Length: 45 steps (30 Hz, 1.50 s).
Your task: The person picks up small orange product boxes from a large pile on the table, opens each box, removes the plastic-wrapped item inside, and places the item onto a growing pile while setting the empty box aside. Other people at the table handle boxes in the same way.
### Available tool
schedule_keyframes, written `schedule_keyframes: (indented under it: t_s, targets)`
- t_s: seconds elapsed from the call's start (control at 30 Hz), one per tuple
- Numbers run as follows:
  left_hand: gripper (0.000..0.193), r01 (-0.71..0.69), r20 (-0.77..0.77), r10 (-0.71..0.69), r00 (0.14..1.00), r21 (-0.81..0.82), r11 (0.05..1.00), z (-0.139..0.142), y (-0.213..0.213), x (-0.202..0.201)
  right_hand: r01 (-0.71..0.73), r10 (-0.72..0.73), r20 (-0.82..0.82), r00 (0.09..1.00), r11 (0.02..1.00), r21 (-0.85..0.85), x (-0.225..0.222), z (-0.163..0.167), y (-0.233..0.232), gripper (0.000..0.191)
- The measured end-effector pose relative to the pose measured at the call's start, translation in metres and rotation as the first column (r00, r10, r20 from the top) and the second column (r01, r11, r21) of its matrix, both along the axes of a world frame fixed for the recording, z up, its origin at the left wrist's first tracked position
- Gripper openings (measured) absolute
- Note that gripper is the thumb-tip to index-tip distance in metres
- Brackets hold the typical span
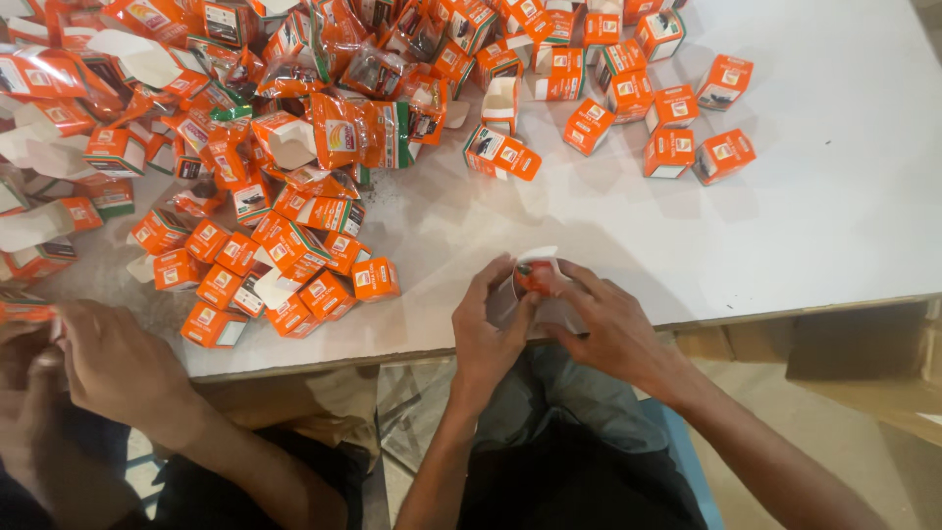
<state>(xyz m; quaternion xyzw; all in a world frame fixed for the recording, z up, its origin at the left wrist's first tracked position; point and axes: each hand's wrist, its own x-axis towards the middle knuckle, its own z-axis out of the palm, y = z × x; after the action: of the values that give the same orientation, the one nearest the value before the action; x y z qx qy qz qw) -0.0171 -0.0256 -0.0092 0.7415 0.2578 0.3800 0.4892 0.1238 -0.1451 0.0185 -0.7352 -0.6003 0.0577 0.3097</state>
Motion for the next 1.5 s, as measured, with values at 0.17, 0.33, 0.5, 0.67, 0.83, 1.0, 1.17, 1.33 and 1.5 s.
schedule_keyframes:
  t_s: [0.17,0.33,0.5,0.67,0.83,1.0,1.17,1.33,1.5]
  targets:
    - [0.018,-0.061,0.032,0.062,0.998,-0.033,0.998,-0.002,-0.003,0.002,0.176,-0.095,-0.308,0.947,0.952,0.249,-0.019,-0.026,-0.004,0.063]
    - [0.052,0.123,-0.264,-0.014,0.964,0.400,0.908,0.015,0.004,-0.007,0.151,-0.128,-0.106,0.986,0.958,0.245,-0.020,-0.021,0.004,0.055]
    - [0.056,0.246,-0.371,-0.046,0.928,0.512,0.823,0.023,0.015,-0.009,0.137,-0.137,-0.014,0.990,0.976,0.171,-0.017,-0.006,0.010,0.049]
    - [0.043,0.234,-0.245,-0.139,0.959,0.417,0.879,0.017,0.030,-0.010,0.012,0.004,-0.059,0.998,0.962,0.274,0.002,-0.007,0.011,0.032]
    - [0.027,0.292,-0.087,-0.285,0.955,0.447,0.845,0.004,0.037,-0.010,-0.095,0.121,-0.058,0.991,0.937,0.337,0.020,-0.013,0.010,0.024]
    - [0.027,0.300,-0.153,-0.259,0.954,0.478,0.826,0.008,0.032,-0.009,-0.044,0.114,-0.193,0.975,0.943,0.330,0.019,-0.007,0.012,0.023]
    - [0.041,0.370,-0.239,-0.284,0.929,0.560,0.741,0.032,0.033,-0.009,-0.099,0.178,-0.274,0.945,0.955,0.279,0.022,0.005,0.012,0.035]
    - [0.036,0.244,-0.176,-0.192,0.965,0.347,0.906,0.037,0.029,-0.002,-0.097,0.176,-0.254,0.951,0.951,0.295,0.024,0.005,0.020,0.035]
    - [0.023,0.132,-0.106,-0.111,0.988,0.226,0.965,0.025,0.018,0.001,-0.019,0.146,-0.354,0.924,0.941,0.338,0.022,-0.001,0.021,0.024]
